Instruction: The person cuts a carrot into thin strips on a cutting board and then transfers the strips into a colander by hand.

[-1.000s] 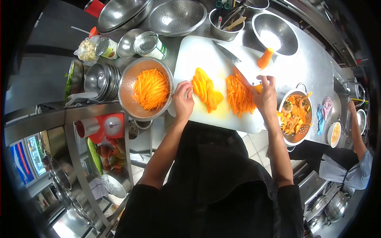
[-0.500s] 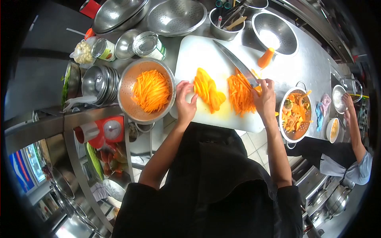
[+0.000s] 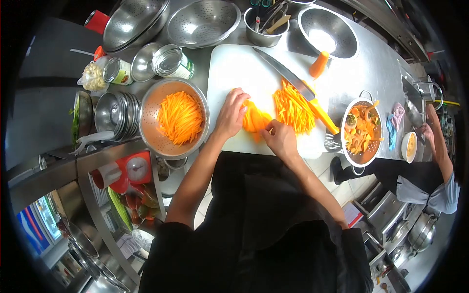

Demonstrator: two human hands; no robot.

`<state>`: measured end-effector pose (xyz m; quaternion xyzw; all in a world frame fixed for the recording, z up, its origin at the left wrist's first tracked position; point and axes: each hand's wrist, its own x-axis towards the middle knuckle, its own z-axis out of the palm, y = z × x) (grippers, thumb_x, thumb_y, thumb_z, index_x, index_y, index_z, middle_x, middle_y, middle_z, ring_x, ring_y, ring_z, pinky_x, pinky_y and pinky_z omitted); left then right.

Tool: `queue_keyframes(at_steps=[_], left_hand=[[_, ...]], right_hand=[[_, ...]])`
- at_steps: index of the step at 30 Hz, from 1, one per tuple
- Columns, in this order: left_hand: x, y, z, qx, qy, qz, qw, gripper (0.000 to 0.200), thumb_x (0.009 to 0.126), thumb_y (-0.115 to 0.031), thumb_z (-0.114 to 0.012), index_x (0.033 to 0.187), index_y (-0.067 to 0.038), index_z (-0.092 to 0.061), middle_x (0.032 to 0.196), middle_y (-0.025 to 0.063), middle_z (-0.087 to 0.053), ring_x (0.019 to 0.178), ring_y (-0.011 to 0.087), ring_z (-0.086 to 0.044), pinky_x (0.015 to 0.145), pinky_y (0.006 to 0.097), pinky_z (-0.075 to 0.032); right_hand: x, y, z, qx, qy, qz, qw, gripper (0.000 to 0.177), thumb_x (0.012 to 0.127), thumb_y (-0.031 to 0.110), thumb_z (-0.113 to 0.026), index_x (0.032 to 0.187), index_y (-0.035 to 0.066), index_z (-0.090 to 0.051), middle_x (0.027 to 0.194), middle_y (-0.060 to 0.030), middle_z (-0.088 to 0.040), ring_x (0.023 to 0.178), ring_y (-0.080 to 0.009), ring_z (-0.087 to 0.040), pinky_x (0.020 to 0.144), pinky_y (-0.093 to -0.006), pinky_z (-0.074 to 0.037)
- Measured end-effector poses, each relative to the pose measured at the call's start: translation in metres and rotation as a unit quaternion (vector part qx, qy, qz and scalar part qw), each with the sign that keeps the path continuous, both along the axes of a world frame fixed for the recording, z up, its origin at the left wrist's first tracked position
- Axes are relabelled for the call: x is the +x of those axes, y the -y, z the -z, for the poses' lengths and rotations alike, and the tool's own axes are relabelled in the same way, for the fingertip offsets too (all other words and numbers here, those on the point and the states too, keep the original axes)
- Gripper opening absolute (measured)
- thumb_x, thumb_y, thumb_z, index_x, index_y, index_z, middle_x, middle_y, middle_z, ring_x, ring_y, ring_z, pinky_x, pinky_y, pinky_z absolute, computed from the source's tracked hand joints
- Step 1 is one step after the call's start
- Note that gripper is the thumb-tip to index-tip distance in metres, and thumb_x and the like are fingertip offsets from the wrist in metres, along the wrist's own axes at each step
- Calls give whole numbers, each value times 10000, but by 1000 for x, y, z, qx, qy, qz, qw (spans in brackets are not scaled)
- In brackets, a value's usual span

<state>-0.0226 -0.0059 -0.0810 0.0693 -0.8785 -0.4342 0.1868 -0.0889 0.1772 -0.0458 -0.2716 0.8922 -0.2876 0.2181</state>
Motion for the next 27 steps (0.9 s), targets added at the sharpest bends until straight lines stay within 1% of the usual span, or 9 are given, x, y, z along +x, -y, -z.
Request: queue_keyframes(at_steps=[3, 7, 9, 12, 14, 18, 20, 25, 27], left_hand=[[0, -3, -1, 18, 7, -36, 999, 320, 835, -75, -514, 1145, -13, -566, 1214, 183, -498, 1238, 375, -415, 1063, 448, -341], [2, 3, -5, -59, -6, 26, 998, 347, 846, -137, -519, 1171, -29, -580, 1311, 182, -475, 1286, 387, -376, 1105, 479, -265], [5, 4, -8, -92, 4, 59, 994, 369, 858, -176, -520, 1195, -42, -587, 1348, 189, -468, 1311, 394, -358, 1121, 489, -231], [12, -1, -8, -117, 29, 82, 989, 315, 835, -180, -569, 1119, -48, -604, 1368, 158, -446, 1332, 397, -327, 1113, 564, -192], [14, -1, 0, -56, 7, 58, 997, 337, 839, -211, -591, 1142, -63, -590, 1379, 166, -436, 1361, 399, -297, 1104, 593, -178], [13, -7, -6, -60, 8, -3, 998, 323, 857, -209, -583, 1141, -56, -569, 1405, 176, -411, 1383, 401, -270, 1107, 591, -170], [3, -10, -13, -79, 14, -77, 994, 297, 859, -176, -562, 1120, -37, -549, 1361, 183, -430, 1342, 402, -317, 1101, 567, -198], [-5, -8, -6, -57, 10, -43, 997, 249, 832, -68, -516, 1071, -13, -554, 1149, 174, -484, 1139, 363, -451, 983, 468, -360], [-3, -11, -6, -21, 9, -45, 999, 239, 819, -33, -502, 1050, -7, -561, 1064, 166, -497, 1055, 344, -488, 922, 436, -410]], right_hand=[[-2, 0, -3, -2, 21, 12, 1000, 238, 759, 266, -732, 785, 36, -674, 652, -140, -643, 589, -285, -641, 578, -392, -502], [-3, 10, -1, 7, 1, -25, 1000, 235, 757, 266, -734, 778, 40, -674, 651, -134, -642, 579, -284, -634, 571, -391, -497], [-3, 18, 0, 18, -10, -20, 1000, 216, 755, 266, -722, 739, 58, -667, 615, -157, -632, 610, -326, -645, 594, -429, -509], [-8, 19, -6, -35, 2, -20, 999, 199, 774, 252, -714, 790, 61, -663, 612, -149, -631, 607, -321, -645, 596, -425, -510], [-11, 12, -10, -40, -22, -14, 999, 183, 779, 230, -709, 830, 62, -658, 610, -148, -629, 600, -322, -643, 592, -419, -510], [-10, -3, -14, -43, -29, -40, 998, 187, 784, 173, -703, 927, 72, -638, 599, -143, -622, 584, -320, -638, 577, -409, -505], [-11, -2, -14, -50, -24, -34, 998, 177, 781, 167, -706, 917, 76, -640, 594, -140, -619, 583, -319, -637, 573, -412, -502], [-11, 2, -6, -85, -40, -16, 995, 165, 772, 173, -715, 891, 86, -639, 592, -140, -616, 579, -319, -635, 565, -421, -497], [-3, -3, -3, -41, -61, -36, 997, 190, 767, 174, -735, 898, 61, -655, 589, -105, -604, 521, -260, -613, 516, -368, -478]])
